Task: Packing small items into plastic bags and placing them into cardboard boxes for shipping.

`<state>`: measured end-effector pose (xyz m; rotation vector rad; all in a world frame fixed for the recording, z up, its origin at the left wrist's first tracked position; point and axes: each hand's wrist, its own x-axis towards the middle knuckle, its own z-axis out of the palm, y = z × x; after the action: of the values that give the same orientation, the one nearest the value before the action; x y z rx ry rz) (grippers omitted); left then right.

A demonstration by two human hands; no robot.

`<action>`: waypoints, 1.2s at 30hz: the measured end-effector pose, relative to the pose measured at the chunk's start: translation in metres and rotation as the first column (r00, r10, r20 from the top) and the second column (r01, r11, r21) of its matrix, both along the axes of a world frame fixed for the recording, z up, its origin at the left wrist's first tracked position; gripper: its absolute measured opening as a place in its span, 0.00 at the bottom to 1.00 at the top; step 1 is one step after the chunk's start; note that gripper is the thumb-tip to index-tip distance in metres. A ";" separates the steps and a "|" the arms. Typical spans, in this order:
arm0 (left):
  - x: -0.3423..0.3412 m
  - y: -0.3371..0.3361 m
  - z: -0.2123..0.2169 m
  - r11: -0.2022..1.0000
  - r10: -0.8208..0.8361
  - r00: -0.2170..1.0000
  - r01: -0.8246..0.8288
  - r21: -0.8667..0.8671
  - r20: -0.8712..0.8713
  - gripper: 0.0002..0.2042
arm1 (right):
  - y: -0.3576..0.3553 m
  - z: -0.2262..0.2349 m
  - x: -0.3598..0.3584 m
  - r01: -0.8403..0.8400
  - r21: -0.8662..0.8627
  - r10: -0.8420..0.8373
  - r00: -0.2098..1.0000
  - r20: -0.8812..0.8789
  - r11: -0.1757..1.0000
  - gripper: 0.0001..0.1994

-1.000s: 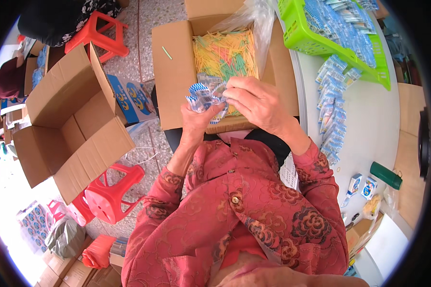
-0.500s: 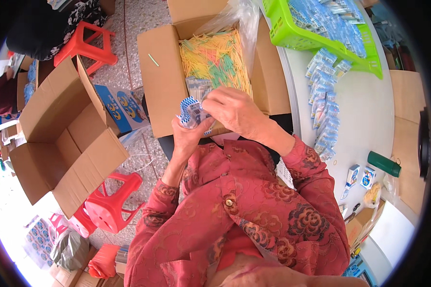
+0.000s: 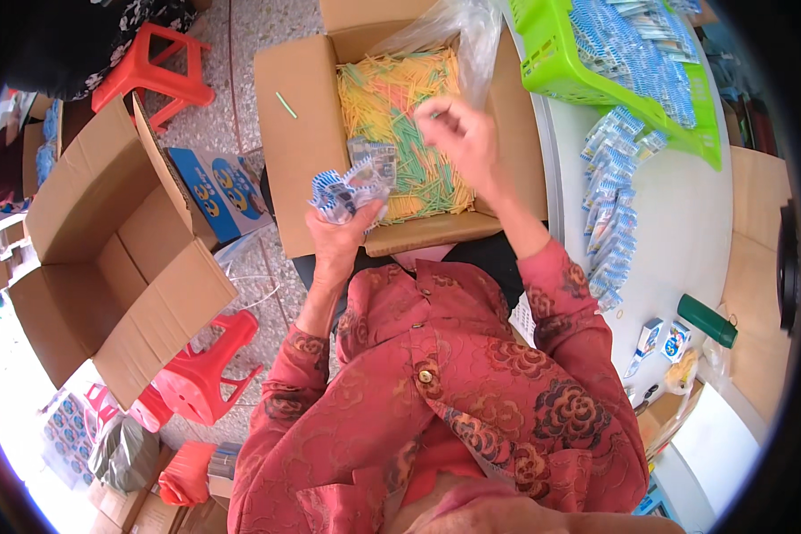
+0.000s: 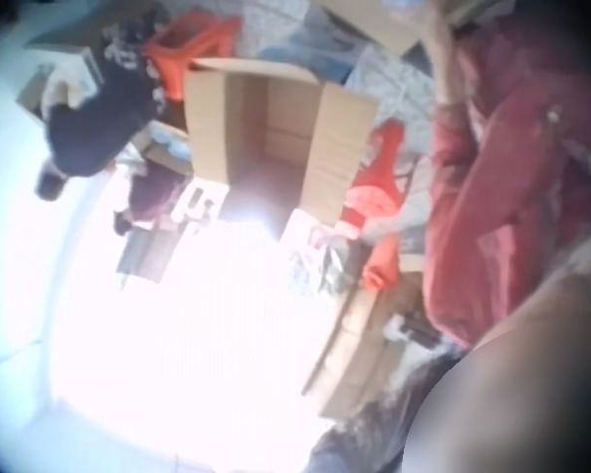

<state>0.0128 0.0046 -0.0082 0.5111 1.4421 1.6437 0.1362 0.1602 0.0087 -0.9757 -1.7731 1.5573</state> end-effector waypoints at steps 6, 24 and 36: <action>-0.011 -0.003 -0.007 0.998 0.049 0.998 -0.051 0.033 0.047 0.14 | 0.057 -0.133 0.006 0.134 -0.160 -0.114 0.985 0.126 0.978 0.06; -0.024 0.004 0.002 0.994 0.054 0.996 -0.048 -0.100 0.065 0.14 | 0.058 -0.208 -0.099 -0.463 0.247 0.085 0.586 0.806 0.852 0.05; -0.025 0.005 -0.007 0.989 0.055 0.997 -0.047 -0.137 0.059 0.20 | 0.054 -0.223 -0.119 -0.466 0.230 0.081 0.556 0.827 0.855 0.10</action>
<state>-0.0123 0.0094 -0.0153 0.3457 1.5189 1.5743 0.0174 0.2141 -0.2142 -1.3147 -2.8820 0.7817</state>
